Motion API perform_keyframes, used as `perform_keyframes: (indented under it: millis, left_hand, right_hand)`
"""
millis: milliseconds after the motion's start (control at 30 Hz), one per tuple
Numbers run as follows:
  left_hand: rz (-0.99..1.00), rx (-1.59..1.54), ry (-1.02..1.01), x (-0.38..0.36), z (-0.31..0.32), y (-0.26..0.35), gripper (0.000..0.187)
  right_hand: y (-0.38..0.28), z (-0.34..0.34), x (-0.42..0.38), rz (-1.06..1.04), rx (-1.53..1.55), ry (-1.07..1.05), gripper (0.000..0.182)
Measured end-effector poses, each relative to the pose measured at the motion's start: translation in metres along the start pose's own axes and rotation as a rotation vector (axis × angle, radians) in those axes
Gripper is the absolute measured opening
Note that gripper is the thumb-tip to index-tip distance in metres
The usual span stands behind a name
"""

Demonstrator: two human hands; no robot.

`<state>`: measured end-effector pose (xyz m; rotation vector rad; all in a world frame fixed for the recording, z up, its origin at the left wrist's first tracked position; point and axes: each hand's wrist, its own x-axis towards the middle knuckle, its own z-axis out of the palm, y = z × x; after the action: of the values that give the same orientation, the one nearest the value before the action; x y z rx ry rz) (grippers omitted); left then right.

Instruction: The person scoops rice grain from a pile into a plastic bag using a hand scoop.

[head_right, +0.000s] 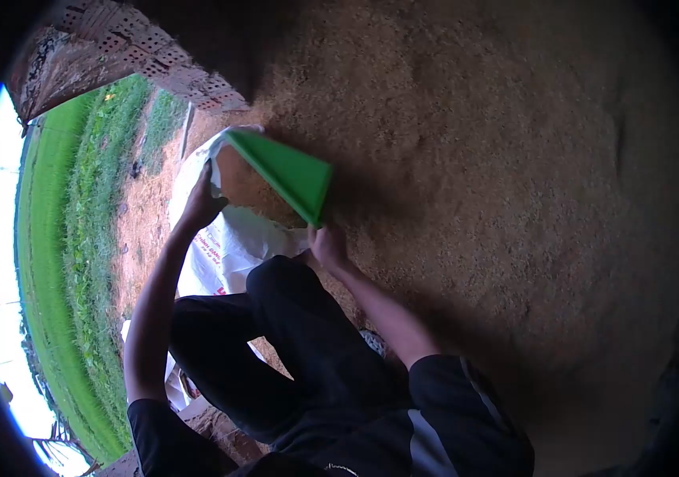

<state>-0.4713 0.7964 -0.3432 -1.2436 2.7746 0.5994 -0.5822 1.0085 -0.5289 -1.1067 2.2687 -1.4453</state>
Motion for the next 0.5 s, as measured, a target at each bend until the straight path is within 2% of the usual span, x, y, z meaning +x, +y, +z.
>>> perform_keyframes:
  millis: [100, 133, 167, 200, 233, 267, 300, 333, 367, 400, 433, 467, 500]
  left_hand:
    - [0.022, -0.133, 0.020, -0.003, 0.006, -0.013, 0.084]
    - [0.003, -0.091, -0.030, 0.000, 0.007, -0.015, 0.083]
    - [0.130, -0.101, 0.014, 0.004, 0.014, -0.026, 0.082]
    - [-0.012, -0.219, -0.091, 0.006, 0.008, -0.012, 0.083]
    - [0.077, -0.212, -0.087, 0.008, 0.010, -0.016, 0.085]
    - [0.144, -0.051, -0.068, 0.008, 0.010, -0.016, 0.086]
    - [0.217, -0.060, -0.041, 0.014, 0.020, -0.031, 0.086]
    - [0.217, -0.049, -0.060, 0.018, 0.022, -0.052, 0.087]
    - [0.213, -0.032, -0.077, 0.027, 0.025, -0.057, 0.088]
    - [0.034, -0.102, -0.162, 0.024, 0.015, -0.027, 0.090]
    - [-0.151, -0.166, -0.250, 0.017, 0.004, 0.003, 0.092]
    - [-0.120, -0.164, -0.264, 0.026, 0.010, -0.004, 0.092]
    - [-0.071, -0.198, -0.222, 0.037, 0.019, -0.027, 0.094]
  right_hand:
    - [0.024, -0.081, 0.013, 0.129, -0.041, 0.102, 0.018]
    - [0.045, -0.116, 0.011, 0.165, -0.090, 0.161, 0.018]
    - [0.065, -0.157, 0.008, 0.224, -0.108, 0.248, 0.019]
    - [0.084, -0.202, 0.000, 0.284, -0.125, 0.341, 0.020]
    - [0.099, -0.253, -0.013, 0.344, -0.187, 0.489, 0.024]
    - [0.113, -0.308, -0.030, 0.395, -0.243, 0.627, 0.029]
    - [0.142, -0.374, -0.055, 0.411, -0.488, 0.669, 0.032]
    - [0.153, -0.435, -0.081, 0.480, -0.550, 0.824, 0.035]
    - [0.141, -0.497, -0.109, 0.534, -0.804, 0.909, 0.037]
    - [0.142, -0.549, -0.138, 0.598, -0.914, 1.064, 0.039]
    - [0.150, -0.602, -0.181, 0.737, -1.110, 1.113, 0.041]
    - [0.146, -0.644, -0.216, 1.060, -1.166, 1.185, 0.039]
    - [0.152, -0.681, -0.259, 1.149, -1.290, 1.242, 0.038]
